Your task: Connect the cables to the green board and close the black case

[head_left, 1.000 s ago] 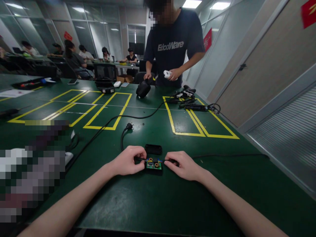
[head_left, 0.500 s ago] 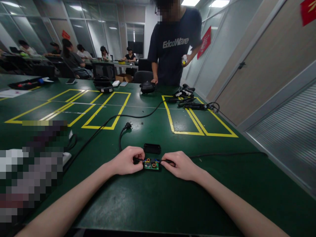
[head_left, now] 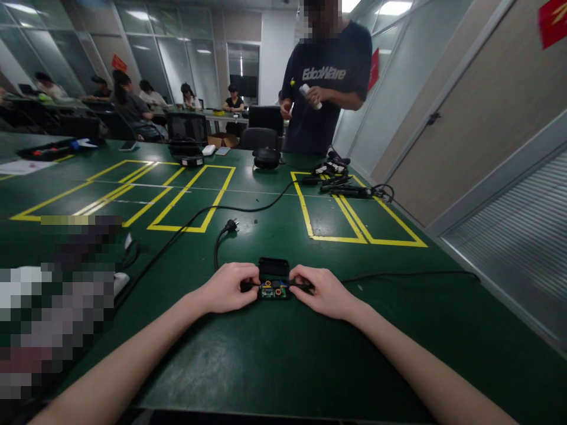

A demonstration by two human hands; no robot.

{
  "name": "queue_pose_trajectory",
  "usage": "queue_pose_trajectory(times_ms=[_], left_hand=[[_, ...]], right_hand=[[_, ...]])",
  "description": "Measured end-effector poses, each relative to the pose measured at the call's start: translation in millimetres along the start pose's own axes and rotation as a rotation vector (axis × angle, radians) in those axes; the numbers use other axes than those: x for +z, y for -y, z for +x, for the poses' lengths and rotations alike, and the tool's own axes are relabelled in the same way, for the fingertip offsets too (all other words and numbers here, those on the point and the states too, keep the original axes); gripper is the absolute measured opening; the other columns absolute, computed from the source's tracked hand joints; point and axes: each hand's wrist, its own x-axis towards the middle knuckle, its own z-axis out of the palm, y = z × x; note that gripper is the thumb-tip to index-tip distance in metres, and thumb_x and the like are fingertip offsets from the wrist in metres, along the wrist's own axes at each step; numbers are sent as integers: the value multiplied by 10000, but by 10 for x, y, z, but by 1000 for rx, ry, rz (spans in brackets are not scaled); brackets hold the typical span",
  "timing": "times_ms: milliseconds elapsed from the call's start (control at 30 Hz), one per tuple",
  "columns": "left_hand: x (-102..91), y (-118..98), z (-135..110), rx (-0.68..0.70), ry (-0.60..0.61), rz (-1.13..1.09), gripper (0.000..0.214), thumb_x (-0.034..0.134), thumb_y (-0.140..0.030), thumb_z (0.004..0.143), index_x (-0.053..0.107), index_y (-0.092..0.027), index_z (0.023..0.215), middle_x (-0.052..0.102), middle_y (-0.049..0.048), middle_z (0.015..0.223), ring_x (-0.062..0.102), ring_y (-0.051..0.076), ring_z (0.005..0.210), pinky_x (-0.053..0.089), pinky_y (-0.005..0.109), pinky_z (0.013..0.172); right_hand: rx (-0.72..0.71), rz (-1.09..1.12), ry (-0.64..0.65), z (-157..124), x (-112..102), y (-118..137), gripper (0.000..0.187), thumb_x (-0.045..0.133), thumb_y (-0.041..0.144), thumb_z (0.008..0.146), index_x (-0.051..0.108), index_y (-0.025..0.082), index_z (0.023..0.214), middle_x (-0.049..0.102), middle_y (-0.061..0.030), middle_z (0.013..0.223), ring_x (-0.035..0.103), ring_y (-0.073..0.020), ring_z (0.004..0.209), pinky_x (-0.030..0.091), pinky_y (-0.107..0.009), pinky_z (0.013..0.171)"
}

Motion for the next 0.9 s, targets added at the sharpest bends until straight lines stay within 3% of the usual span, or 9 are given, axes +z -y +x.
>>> queue_pose_trajectory(times_ms=[267,600,800,900], left_hand=[[-19,22,21,34,-10,86,211,548,-201,965,581,-192,757,596,3,776,578,157,743,433,247,680],[-53,-20,17,79,23,118,152,528,-170,914,651,-191,828,644,26,854,609,166,774,454,262,705],[1,-3,36,113,-54,197,194,542,-194,929,658,-184,774,678,33,794,615,177,756,438,291,723],[29,28,64,-5,-180,256,224,539,-215,960,690,-184,799,695,26,771,620,180,744,428,323,770]], right_hand=[[-105,25,-49,12,-48,-58,111,575,241,987,664,206,929,690,-44,866,634,-189,768,479,-294,688],[-195,-19,45,23,-149,15,129,584,98,908,660,200,922,704,-91,988,638,-239,926,519,-356,801],[-161,193,4,22,-122,-84,209,558,93,877,720,209,940,724,-77,1004,673,-222,957,533,-368,875],[-27,257,-119,55,-46,-180,204,556,156,934,744,202,997,717,-73,962,678,-221,926,532,-374,865]])
